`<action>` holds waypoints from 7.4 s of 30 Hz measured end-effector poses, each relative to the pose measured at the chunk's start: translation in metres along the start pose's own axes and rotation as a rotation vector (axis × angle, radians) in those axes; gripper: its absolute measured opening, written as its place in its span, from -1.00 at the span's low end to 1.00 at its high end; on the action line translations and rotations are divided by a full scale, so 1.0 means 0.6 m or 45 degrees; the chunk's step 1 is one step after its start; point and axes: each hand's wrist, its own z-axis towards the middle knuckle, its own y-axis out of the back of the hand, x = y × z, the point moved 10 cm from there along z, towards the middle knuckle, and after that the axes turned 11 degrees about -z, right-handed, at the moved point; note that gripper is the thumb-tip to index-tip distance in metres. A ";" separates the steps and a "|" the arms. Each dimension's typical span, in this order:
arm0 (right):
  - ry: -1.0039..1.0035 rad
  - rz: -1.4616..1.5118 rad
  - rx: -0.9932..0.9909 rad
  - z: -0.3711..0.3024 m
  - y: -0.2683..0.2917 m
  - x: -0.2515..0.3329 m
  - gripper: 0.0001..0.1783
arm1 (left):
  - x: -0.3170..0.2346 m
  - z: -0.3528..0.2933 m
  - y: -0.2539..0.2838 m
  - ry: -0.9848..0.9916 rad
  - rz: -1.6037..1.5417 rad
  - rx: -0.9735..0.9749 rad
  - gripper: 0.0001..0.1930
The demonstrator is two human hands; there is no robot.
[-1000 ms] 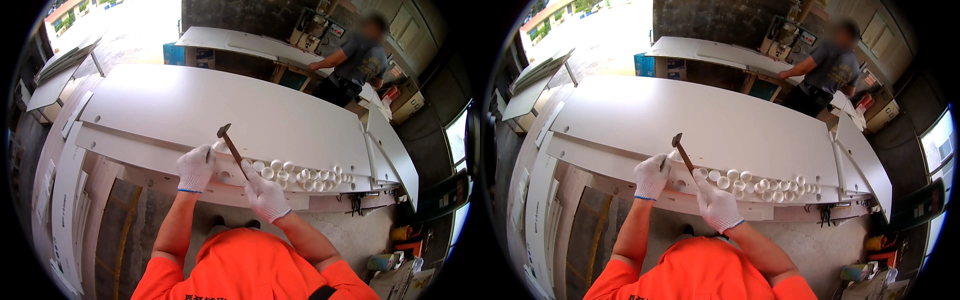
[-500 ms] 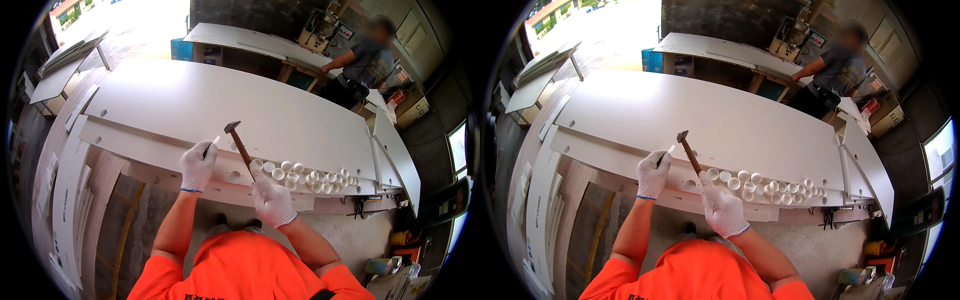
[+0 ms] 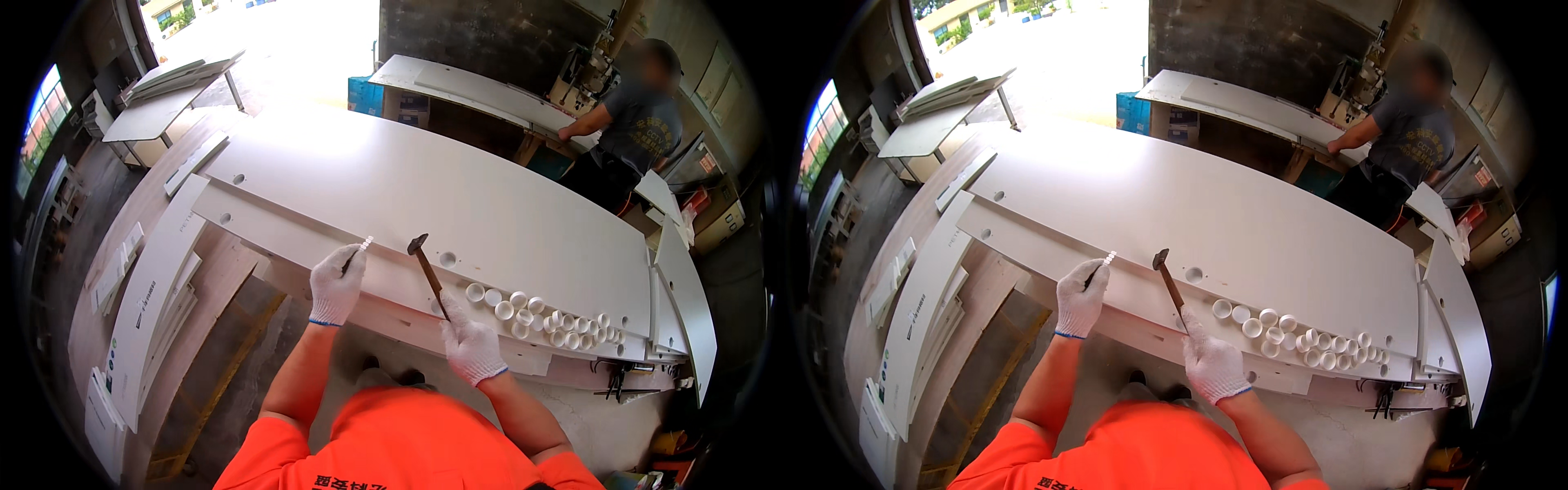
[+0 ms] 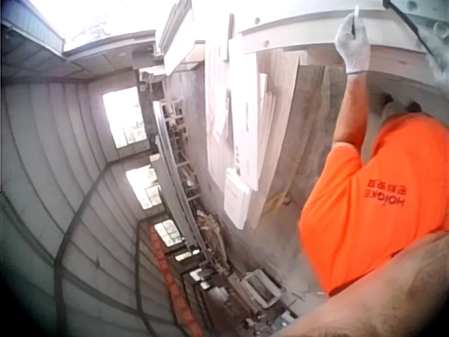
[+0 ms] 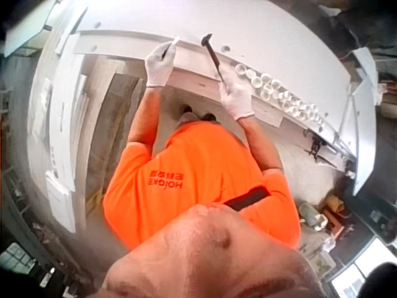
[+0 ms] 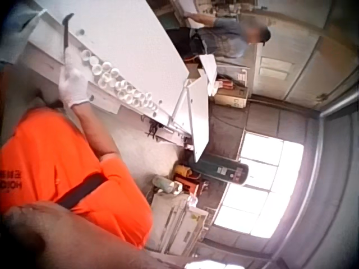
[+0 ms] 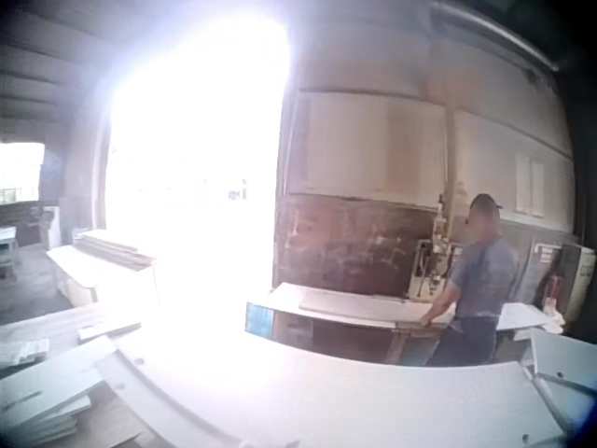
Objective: The person places white plastic caps into pre-drilled holes on a white cabinet panel, then uses a hammer to tap them flush. They apply adhesive from a caulking gun into the holes and continue inserting and seating the caps. Another person works on a separate panel in the background.
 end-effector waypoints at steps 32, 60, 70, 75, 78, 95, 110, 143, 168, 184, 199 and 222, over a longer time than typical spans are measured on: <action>0.230 0.171 -0.020 0.406 -0.268 0.489 -0.29 | 0.089 0.422 0.428 -0.112 0.778 0.149 -0.72; 0.375 -0.202 -0.079 0.426 -0.283 0.522 -0.26 | 0.107 0.444 0.509 -0.192 0.757 -0.042 -0.71; 0.311 -0.052 -0.139 0.433 -0.270 0.535 -0.27 | 0.116 0.468 0.482 -0.119 0.959 0.130 -0.67; 0.267 0.035 -0.092 0.448 -0.281 0.561 -0.27 | 0.111 0.470 0.481 -0.134 0.992 0.158 -0.68; 0.221 -0.027 -0.013 0.459 -0.304 0.556 -0.27 | 0.114 0.472 0.480 -0.128 1.010 0.170 -0.69; 0.318 -0.301 0.020 0.467 -0.326 0.560 -0.22 | 0.105 0.453 0.526 -0.178 0.650 -0.116 -0.71; 0.348 -0.274 -0.065 0.460 -0.316 0.565 -0.30 | 0.122 0.462 0.537 -0.078 0.545 -0.111 -0.70; -0.831 0.614 -0.603 -0.410 -0.049 0.015 -0.53 | -0.032 -0.350 -0.203 0.189 -0.218 1.542 -0.81; -1.255 1.050 -1.989 -0.927 0.454 -0.730 -0.78 | -0.367 -0.449 -1.172 -0.317 -0.094 1.365 -0.67; -1.357 1.046 -2.146 -1.187 0.806 -1.508 -0.67 | -0.204 -0.410 -1.584 -0.032 0.273 1.139 -0.67; -1.154 1.157 -1.502 -1.163 0.950 -1.719 -0.78 | -0.391 -0.758 -1.333 -0.347 0.913 0.964 -0.75; -0.824 0.962 -0.611 -0.837 0.823 -1.143 -0.50 | -0.416 -0.804 -1.413 -0.533 0.479 1.284 -0.77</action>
